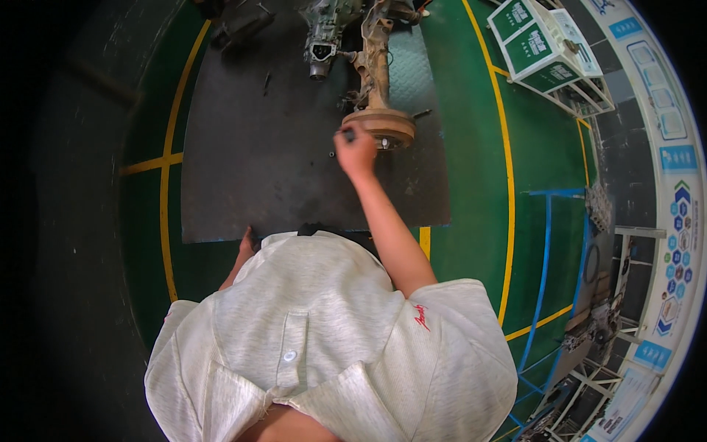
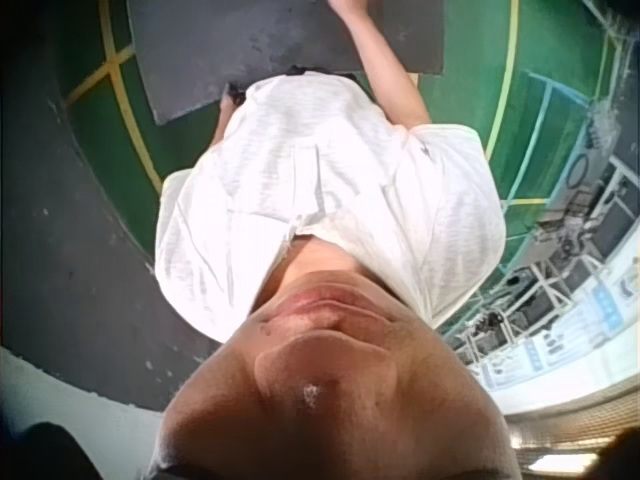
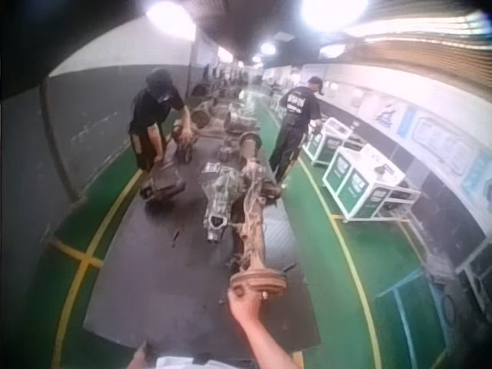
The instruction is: Using a socket wrench to tighten or loosen bolts on a vehicle axle assembly.
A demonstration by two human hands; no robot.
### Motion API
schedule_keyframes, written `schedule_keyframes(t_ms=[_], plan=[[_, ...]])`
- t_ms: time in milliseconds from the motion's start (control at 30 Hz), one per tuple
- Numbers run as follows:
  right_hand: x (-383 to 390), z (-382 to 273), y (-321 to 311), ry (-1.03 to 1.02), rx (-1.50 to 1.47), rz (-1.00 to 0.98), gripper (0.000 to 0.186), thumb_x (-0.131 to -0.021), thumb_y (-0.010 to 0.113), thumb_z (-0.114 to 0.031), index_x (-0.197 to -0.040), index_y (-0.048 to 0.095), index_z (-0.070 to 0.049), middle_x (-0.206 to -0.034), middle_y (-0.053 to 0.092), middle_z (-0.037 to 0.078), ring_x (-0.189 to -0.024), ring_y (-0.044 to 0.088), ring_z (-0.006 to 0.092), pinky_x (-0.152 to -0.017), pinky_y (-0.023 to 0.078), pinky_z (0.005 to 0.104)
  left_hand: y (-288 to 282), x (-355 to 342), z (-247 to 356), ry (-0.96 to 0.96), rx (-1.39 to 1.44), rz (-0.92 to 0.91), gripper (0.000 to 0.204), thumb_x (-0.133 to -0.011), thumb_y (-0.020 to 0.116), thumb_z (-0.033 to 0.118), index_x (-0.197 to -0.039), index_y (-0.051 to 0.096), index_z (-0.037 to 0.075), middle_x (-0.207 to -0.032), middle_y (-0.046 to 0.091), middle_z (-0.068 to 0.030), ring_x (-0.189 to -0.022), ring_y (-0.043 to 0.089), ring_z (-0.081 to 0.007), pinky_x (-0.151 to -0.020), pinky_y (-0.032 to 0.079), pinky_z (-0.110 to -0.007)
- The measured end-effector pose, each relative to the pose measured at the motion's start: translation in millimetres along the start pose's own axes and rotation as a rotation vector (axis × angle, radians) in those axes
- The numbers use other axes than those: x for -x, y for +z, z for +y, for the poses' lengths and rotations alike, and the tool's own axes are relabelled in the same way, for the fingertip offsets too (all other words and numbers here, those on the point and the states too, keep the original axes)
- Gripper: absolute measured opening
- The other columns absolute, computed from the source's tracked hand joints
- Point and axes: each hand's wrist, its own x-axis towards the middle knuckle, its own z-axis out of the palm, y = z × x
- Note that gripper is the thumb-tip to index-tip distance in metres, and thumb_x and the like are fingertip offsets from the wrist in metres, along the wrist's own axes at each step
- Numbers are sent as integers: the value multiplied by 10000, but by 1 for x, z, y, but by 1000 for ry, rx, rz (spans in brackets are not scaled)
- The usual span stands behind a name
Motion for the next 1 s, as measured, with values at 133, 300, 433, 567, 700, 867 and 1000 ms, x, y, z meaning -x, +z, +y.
schedule_keyframes(t_ms=[133,300,433,567,700,867,1000], plan=[[12,-20,55,-182,130,-297,114,-713,654,-122,-812,625,-72,-805,642,121,-778,633,313,-683,500,371,-19,-48,-12,16,11,-60,659,-789,724,445,-1306,513,95,-1410,451,-83,-1056,539,-296,-927,448,-391],[-11,-6,44,-7,73,-100,141,-724,684,-171,-808,617,-80,-763,643,126,-756,639,310,-669,500,382,-26,-64,-17,37,-62,-10,595,-796,706,479,-1248,562,119,-1351,503,-77,-904,564,-272,-848,479,-388],[-17,-9,3,4,-37,-119,133,-721,688,-149,-823,625,-89,-747,649,132,-727,640,348,-652,507,383,-9,-19,-2,-47,-69,19,575,-816,690,465,-1269,547,140,-1305,528,-80,-966,558,-268,-859,480,-373],[-29,21,-38,84,-151,36,160,-738,679,-145,-839,633,-29,-739,648,134,-728,652,227,-717,488,319,5,16,7,13,-167,84,542,-819,678,475,-1234,562,145,-1282,527,-59,-1020,534,-247,-823,473,-338],[-44,61,-101,173,-255,189,118,-786,635,-123,-814,607,-12,-772,669,96,-730,621,175,-735,474,300,2,10,3,174,-273,2,507,-867,560,499,-1250,540,166,-1297,519,-49,-1098,496,-230,-880,435,-349],[-41,177,-176,778,-832,296,212,-850,569,-249,-950,552,-63,-870,691,146,-848,661,246,-777,465,317,0,2,12,-87,97,-8,693,-826,498,639,-1349,447,187,-1360,480,-47,-1170,456,-213,-968,378,-354],[-6,275,-197,1217,-1008,372,213,-865,554,-310,-935,537,-110,-937,688,102,-897,662,250,-817,484,405,11,14,12,-113,62,-10,733,-816,503,666,-1351,448,168,-1374,467,-53,-1209,433,-212,-1025,344,-373]])
